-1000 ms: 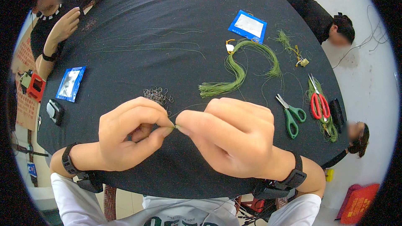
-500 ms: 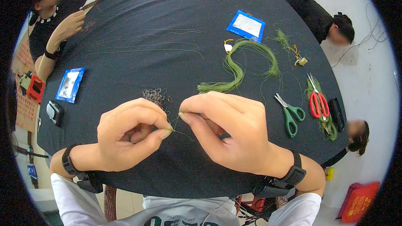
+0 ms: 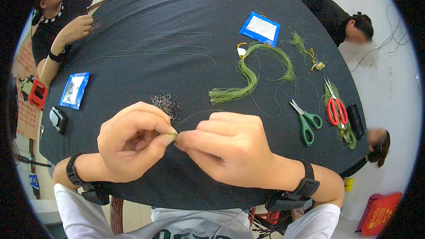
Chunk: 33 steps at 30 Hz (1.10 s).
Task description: Assembling fishing tackle by tying hooks to fishing lines at a table.
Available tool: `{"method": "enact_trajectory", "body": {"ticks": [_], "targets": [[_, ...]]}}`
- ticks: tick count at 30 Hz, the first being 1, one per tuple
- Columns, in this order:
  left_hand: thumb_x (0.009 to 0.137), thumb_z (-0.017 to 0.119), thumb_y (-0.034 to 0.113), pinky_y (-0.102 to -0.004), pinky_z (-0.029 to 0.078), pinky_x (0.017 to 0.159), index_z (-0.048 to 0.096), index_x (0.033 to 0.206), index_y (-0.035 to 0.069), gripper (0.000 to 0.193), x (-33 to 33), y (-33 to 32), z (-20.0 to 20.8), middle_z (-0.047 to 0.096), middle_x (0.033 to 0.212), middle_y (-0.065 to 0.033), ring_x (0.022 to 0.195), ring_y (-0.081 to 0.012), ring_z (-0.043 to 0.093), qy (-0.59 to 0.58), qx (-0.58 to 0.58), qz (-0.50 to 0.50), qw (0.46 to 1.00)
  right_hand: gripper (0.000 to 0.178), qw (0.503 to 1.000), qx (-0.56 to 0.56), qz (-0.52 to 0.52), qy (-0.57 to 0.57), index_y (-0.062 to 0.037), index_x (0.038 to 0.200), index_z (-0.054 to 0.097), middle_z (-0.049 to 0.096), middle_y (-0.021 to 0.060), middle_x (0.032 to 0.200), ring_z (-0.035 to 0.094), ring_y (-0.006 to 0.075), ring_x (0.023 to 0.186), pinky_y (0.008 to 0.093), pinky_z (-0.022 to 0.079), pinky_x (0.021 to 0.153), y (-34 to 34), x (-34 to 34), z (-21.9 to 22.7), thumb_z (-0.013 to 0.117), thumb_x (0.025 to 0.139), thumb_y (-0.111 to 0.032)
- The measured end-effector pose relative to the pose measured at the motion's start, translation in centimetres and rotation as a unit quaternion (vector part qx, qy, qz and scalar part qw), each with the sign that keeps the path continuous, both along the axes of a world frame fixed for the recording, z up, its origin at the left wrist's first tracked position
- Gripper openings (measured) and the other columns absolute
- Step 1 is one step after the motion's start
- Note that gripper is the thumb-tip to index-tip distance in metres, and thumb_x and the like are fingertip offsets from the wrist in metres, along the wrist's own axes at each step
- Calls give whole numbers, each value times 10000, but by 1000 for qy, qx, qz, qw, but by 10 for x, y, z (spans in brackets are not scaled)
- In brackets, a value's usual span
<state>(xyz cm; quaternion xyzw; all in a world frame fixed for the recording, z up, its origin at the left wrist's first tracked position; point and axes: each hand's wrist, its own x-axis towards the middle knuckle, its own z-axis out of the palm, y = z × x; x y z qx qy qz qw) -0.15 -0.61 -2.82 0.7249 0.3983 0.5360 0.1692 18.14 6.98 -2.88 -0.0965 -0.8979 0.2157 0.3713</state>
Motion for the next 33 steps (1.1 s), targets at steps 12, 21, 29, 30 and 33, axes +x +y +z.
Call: {"method": "enact_trajectory", "body": {"ticks": [12,21,29,30,33], "targets": [[656,703,-78,-254,496,501,641,853,-25,214,0,6,-9,621,821,-135,587,-192,614,125,138,19,982,240,990,121,-67,34,-10,820,671,503,30,566,461,156,434,262,355,396,-10,10,21,725,588,17],[676,717,-65,-250,479,471,638,862,-22,207,1,5,-6,632,807,-138,560,-173,596,104,145,-3,984,131,994,-87,-63,-4,-37,856,674,613,67,650,510,130,457,249,378,428,1,5,15,676,742,27],[704,686,-79,-222,445,464,607,890,-35,207,-1,2,1,616,850,-128,571,-130,545,77,91,-18,993,143,996,-86,20,-13,-40,849,674,613,61,647,543,165,507,268,383,437,4,3,6,691,714,6],[674,676,-112,-267,508,499,597,876,-58,224,0,2,2,605,813,-141,622,-211,611,63,95,-15,993,143,996,-87,20,-13,-40,849,674,613,61,647,543,165,507,268,383,437,4,3,5,691,714,6],[669,671,-116,-271,507,494,594,873,-63,224,1,1,1,602,810,-143,625,-215,612,66,104,2,992,161,1000,-27,12,-1,-49,829,669,568,36,604,501,170,485,285,365,418,-1,2,3,712,677,-17]]}}
